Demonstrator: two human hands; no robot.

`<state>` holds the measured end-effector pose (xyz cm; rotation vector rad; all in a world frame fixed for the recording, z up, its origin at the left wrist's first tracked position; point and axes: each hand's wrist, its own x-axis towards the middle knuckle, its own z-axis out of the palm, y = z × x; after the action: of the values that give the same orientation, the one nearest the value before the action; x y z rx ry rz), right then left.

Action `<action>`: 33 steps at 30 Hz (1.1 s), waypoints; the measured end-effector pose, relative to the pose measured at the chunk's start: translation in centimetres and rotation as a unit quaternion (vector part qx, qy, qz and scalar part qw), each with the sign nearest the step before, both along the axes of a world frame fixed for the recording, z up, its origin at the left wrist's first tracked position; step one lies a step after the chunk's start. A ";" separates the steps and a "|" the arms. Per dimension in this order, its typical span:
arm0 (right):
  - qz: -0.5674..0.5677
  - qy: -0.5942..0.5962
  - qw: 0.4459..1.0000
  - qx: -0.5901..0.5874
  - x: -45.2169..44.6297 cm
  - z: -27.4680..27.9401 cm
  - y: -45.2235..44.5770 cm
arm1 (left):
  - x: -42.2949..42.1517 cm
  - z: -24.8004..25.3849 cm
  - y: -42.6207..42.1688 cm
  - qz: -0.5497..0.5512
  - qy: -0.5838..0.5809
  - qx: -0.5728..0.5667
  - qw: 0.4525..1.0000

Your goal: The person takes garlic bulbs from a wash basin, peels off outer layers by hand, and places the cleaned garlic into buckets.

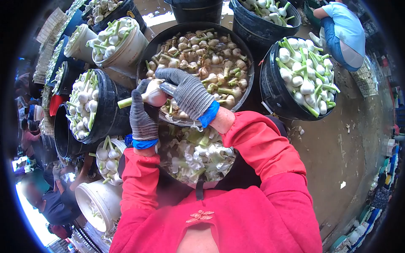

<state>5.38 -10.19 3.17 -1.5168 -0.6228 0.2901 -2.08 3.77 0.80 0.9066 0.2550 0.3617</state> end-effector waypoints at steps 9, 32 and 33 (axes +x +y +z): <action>0.069 0.166 0.984 0.023 -0.4 1.7 -0.6 | 0.2 1.5 0.5 0.043 0.056 -0.151 0.986; 0.642 0.026 0.729 -0.238 -7.0 -3.3 -1.7 | -0.2 0.0 8.2 0.124 -0.045 -0.273 0.953; 0.618 -0.023 0.726 -0.302 -7.1 -2.1 -1.9 | -0.3 0.5 8.0 0.115 -0.047 -0.280 0.952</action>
<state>-1.74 -12.10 1.06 -1.4660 -1.6596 1.6155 -2.41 11.73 1.27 0.2973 0.3535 0.5137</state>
